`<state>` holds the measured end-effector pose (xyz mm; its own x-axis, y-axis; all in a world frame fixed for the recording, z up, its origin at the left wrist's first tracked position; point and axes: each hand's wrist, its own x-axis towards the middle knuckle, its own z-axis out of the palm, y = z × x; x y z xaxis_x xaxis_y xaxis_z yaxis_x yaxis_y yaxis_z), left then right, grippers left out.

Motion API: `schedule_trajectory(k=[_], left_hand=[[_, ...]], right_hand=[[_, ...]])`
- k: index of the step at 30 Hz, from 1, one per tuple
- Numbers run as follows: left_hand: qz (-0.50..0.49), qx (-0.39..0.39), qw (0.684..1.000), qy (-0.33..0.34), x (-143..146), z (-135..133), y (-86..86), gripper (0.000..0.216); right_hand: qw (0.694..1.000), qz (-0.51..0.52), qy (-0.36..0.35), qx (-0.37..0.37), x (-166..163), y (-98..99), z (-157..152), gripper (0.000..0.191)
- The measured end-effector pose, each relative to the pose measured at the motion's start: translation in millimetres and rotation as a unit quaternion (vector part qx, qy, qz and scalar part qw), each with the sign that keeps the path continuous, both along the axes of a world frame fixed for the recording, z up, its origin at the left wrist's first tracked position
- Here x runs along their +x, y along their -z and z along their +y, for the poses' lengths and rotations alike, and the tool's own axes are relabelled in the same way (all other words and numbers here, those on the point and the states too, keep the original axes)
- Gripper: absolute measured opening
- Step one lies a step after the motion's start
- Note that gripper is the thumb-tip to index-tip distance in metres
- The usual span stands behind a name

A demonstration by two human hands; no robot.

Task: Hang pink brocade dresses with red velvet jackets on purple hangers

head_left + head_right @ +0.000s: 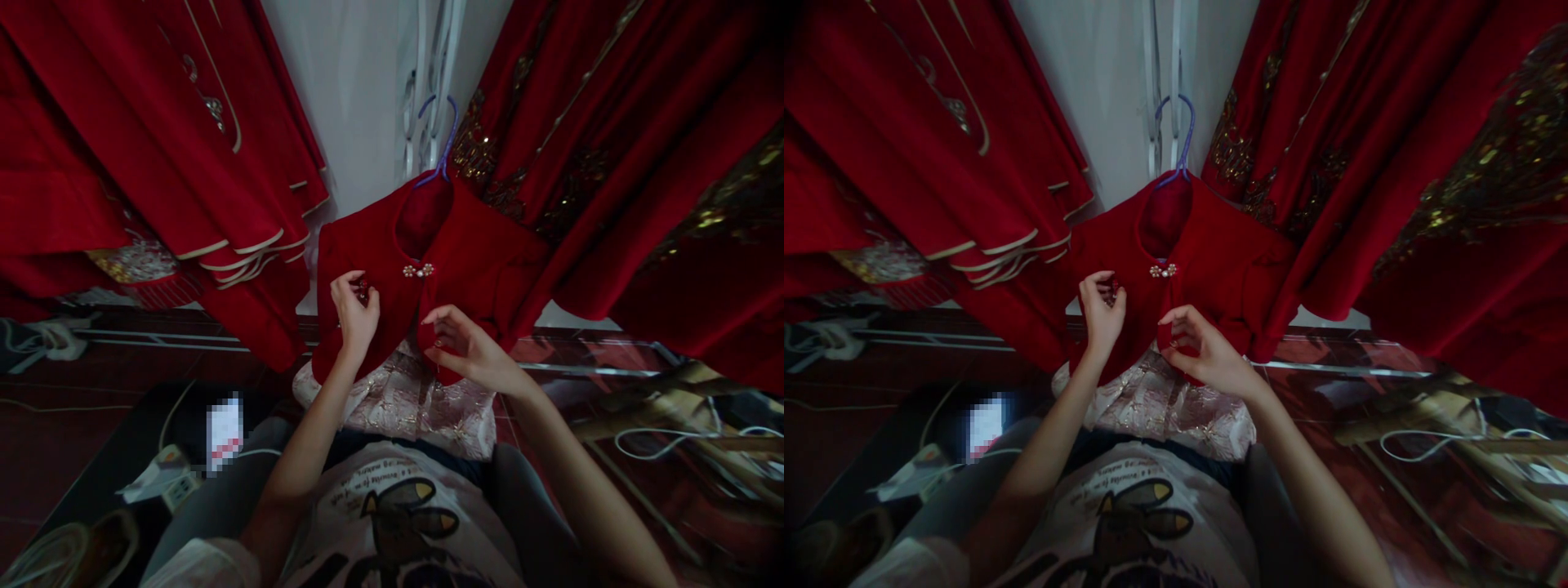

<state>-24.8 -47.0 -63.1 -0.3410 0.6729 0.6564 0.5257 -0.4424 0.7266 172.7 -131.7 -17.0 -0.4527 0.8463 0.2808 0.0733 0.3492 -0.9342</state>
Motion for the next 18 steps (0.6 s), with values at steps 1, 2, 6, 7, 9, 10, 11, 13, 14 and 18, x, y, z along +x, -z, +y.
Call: schedule_trajectory(k=[1,2,6,7,9,10,11,13,14,18], left_hand=[[-0.008,-0.012,1.000,-0.012,-5.6,4.3,5.4,0.033],[-0.013,-0.026,1.000,-0.012,-10.2,8.5,10.3,0.035],[-0.033,-0.060,0.997,0.040,-17.5,19.3,22.2,0.028],[-0.039,-0.061,0.996,0.045,-17.8,19.8,23.2,0.026],[-0.043,-0.059,0.996,0.044,-18.3,18.5,23.9,0.022],[-0.045,-0.057,0.997,0.041,-18.9,17.2,23.9,0.020],[-0.048,-0.056,0.996,0.040,-19.7,15.7,23.8,0.019],[-0.070,-0.054,0.995,0.052,-21.5,13.1,23.3,0.020],[-0.092,-0.054,0.992,0.064,-22.4,12.3,22.9,0.021],[-0.169,-0.056,0.977,0.116,-25.0,12.4,21.3,0.024]], right_hand=[[1.000,0.000,0.012,-0.001,-1.8,1.0,2.6,0.031],[1.000,-0.001,0.026,0.002,-4.6,2.2,6.1,0.030],[0.992,-0.030,0.108,0.066,-23.0,6.3,28.8,0.031],[0.987,-0.040,0.129,0.086,-28.8,7.2,35.7,0.033],[0.980,-0.058,0.154,0.113,-40.4,9.7,49.4,0.035],[0.977,-0.067,0.158,0.123,-46.0,11.6,56.1,0.035],[0.975,-0.076,0.159,0.132,-51.3,14.0,62.4,0.035],[0.971,-0.090,0.163,0.146,-60.3,19.8,73.6,0.030],[0.970,-0.094,0.166,0.149,-63.9,22.9,78.3,0.026],[0.974,-0.080,0.174,0.123,-72.2,30.7,89.8,0.018]])
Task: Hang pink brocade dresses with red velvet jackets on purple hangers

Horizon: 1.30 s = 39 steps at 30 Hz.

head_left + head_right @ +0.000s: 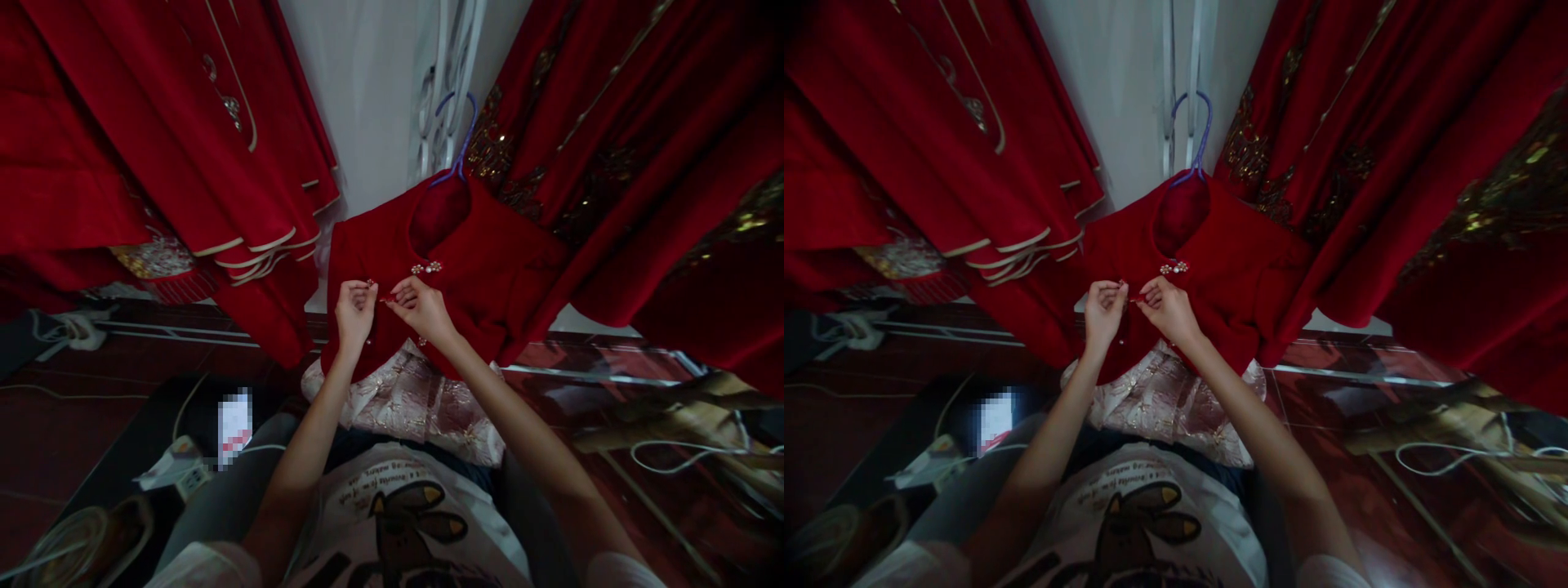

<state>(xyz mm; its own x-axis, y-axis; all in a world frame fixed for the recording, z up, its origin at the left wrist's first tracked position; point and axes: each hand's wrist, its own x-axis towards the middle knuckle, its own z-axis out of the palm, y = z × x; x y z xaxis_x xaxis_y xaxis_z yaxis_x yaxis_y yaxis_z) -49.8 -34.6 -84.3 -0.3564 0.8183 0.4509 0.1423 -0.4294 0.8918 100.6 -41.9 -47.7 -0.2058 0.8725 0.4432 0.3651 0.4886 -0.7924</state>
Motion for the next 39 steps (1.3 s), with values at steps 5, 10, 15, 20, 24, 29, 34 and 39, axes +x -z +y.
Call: schedule_trajectory(k=[5,10,15,20,24,29,34,39], left_hand=[[-0.019,-0.027,0.999,0.030,-2.1,4.1,1.7,0.027],[-0.031,-0.053,0.997,0.042,-3.5,5.2,1.8,0.030],[-0.010,-0.033,0.997,0.070,-5.3,-2.2,-3.0,0.023],[-0.001,-0.039,0.997,0.069,-8.8,-4.4,-5.9,0.021],[0.013,-0.048,0.995,0.088,-15.7,-0.9,-9.1,0.019],[0.060,-0.043,0.988,0.136,-21.7,3.9,-6.2,0.017],[0.004,-0.044,0.996,0.073,-26.2,4.2,15.4,0.025],[0.047,-0.124,0.983,0.124,-41.1,-16.7,38.9,0.021]], right_hand=[[1.000,0.018,0.016,0.003,-5.4,-0.9,2.8,0.019],[0.999,0.014,0.025,0.022,-12.4,-0.4,6.2,0.018],[0.998,0.014,0.037,0.047,-16.9,4.3,7.7,0.017],[0.997,0.014,0.051,0.061,-19.0,6.9,6.3,0.015],[0.996,0.020,0.060,0.068,-20.7,6.6,5.5,0.014],[0.995,0.013,0.086,0.050,-20.9,5.8,3.5,0.010],[0.997,0.019,0.071,0.000,-2.5,4.7,-7.1,0.014],[0.997,-0.053,0.055,-0.031,34.2,9.7,-29.9,0.010]])
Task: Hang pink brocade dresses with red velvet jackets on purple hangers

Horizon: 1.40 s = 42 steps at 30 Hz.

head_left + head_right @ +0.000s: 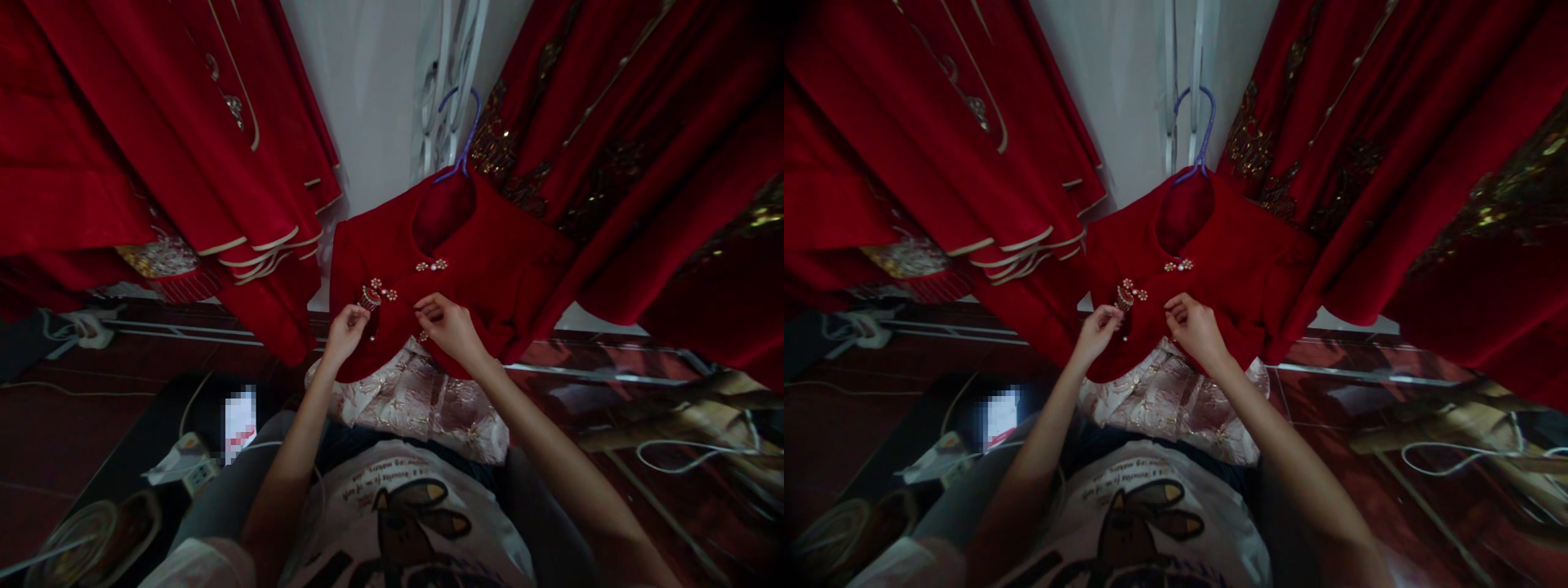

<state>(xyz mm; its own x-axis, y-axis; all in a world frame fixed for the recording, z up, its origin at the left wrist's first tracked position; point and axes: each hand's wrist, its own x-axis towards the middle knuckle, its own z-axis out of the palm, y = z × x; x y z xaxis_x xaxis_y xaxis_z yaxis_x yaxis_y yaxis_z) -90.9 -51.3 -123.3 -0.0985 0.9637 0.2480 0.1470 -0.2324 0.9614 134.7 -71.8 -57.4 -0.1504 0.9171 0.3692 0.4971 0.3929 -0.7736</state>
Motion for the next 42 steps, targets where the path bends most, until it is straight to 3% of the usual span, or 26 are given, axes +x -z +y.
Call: schedule_trajectory(k=[4,9,14,17,22,25,34,42], left_hand=[[0.037,-0.053,0.993,0.094,-0.9,-22.3,5.5,0.025],[0.045,-0.036,0.994,0.091,2.4,-32.8,4.2,0.023],[0.108,-0.041,0.989,0.097,-1.5,-35.5,9.3,0.025],[0.094,-0.043,0.990,0.100,-0.7,-36.2,12.5,0.025],[0.084,-0.036,0.992,0.087,4.5,-35.3,11.6,0.016],[0.043,-0.052,0.992,0.103,7.0,-35.3,8.4,0.018],[-0.040,-0.089,0.989,0.108,11.1,-36.8,4.7,0.026],[-0.062,-0.064,0.996,0.026,25.7,-39.1,15.4,0.022]], right_hand=[[0.997,-0.067,0.011,-0.024,21.2,16.2,-14.1,0.012],[0.996,-0.084,-0.002,-0.018,21.6,45.8,-17.1,0.020],[1.000,-0.007,-0.023,-0.014,10.1,65.4,-11.6,0.024],[0.999,0.019,-0.030,-0.037,5.6,63.2,-15.4,0.026],[0.992,0.015,-0.093,-0.088,-7.0,39.6,-33.2,0.027],[0.992,0.017,-0.103,-0.072,-21.9,34.4,-34.1,0.025],[0.997,0.035,-0.062,-0.006,-43.0,62.6,-12.8,0.013],[0.998,0.057,-0.029,0.024,-44.6,69.1,-19.6,0.013]])
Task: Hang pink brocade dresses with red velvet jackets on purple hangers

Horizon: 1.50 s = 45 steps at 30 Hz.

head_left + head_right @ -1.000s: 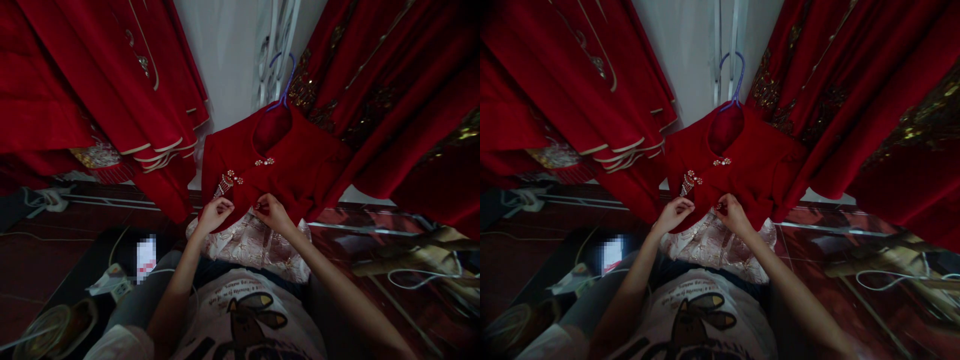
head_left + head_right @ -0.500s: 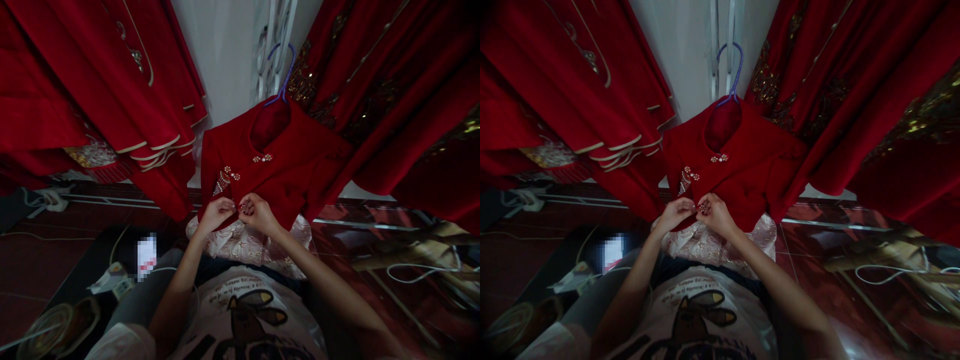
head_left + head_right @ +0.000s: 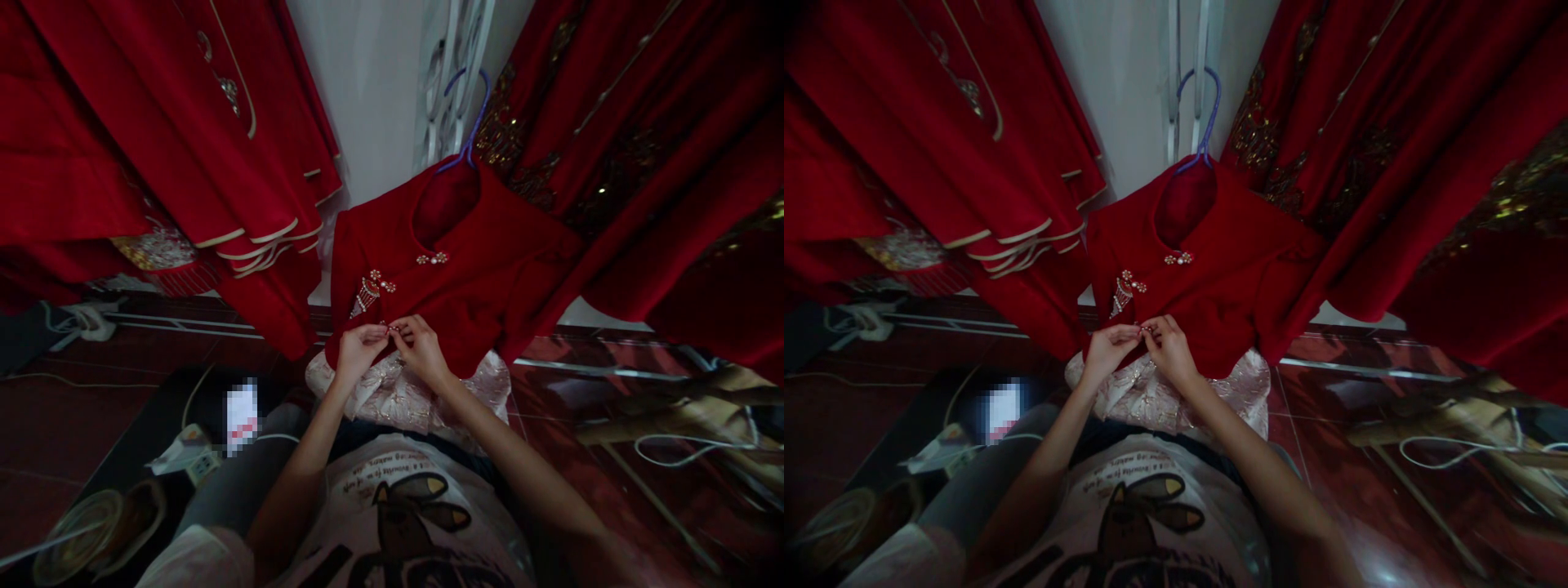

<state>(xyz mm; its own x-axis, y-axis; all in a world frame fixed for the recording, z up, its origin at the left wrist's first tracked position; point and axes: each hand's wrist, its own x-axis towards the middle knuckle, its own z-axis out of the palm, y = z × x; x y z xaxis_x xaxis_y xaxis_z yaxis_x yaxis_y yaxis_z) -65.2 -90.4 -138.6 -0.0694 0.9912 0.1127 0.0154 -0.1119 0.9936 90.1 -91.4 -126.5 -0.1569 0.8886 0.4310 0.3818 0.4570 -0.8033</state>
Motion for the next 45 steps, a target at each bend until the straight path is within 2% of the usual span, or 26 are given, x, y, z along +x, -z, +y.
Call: schedule_trajectory(k=[7,11,14,17,20,23,26,29,33,37,40,45], left_hand=[[0.010,-0.008,1.000,-0.007,1.2,2.8,6.9,0.018],[0.043,0.043,0.998,0.033,-0.8,6.4,11.8,0.015],[0.089,0.068,0.994,0.014,-7.1,7.0,10.4,0.018],[0.123,0.074,0.989,-0.040,-20.2,6.5,5.1,0.023],[0.127,0.088,0.985,-0.074,-33.2,6.0,-0.1,0.015],[0.141,0.100,0.983,-0.068,-34.8,3.5,-3.7,0.011],[0.194,0.122,0.973,-0.009,-23.4,-2.8,-6.7,0.009],[0.252,0.148,0.956,0.031,-10.6,-9.4,-9.5,0.014],[0.331,0.193,0.923,0.028,-5.4,-11.4,-11.7,0.015],[0.373,0.234,0.897,0.046,-6.1,-7.7,-13.8,0.010],[0.370,0.243,0.895,0.052,-5.4,-5.4,-13.3,0.009],[0.318,0.216,0.922,0.047,-3.0,-7.2,-8.0,0.009]], right_hand=[[1.000,-0.019,-0.002,0.020,0.6,3.8,-0.3,0.013],[0.999,-0.046,0.006,0.010,3.7,-0.3,1.5,0.013],[0.997,-0.071,0.003,-0.015,13.8,-14.8,4.1,0.008],[0.998,-0.060,0.015,-0.032,31.9,-40.0,4.6,0.007],[0.997,-0.031,0.053,-0.037,51.3,-65.0,3.0,0.010],[0.996,-0.023,0.077,-0.048,61.3,-76.1,1.3,0.012],[0.992,-0.070,0.032,-0.101,56.9,-68.1,0.8,0.012],[0.983,-0.130,-0.028,-0.129,44.6,-48.4,2.3,0.011],[0.984,-0.135,-0.025,-0.116,33.7,-26.3,7.1,0.013],[0.987,-0.103,-0.037,-0.115,33.9,-18.7,11.7,0.011],[0.989,-0.084,-0.046,-0.111,34.7,-15.6,13.1,0.012],[0.994,-0.054,-0.039,-0.092,30.6,-12.3,11.8,0.016]])
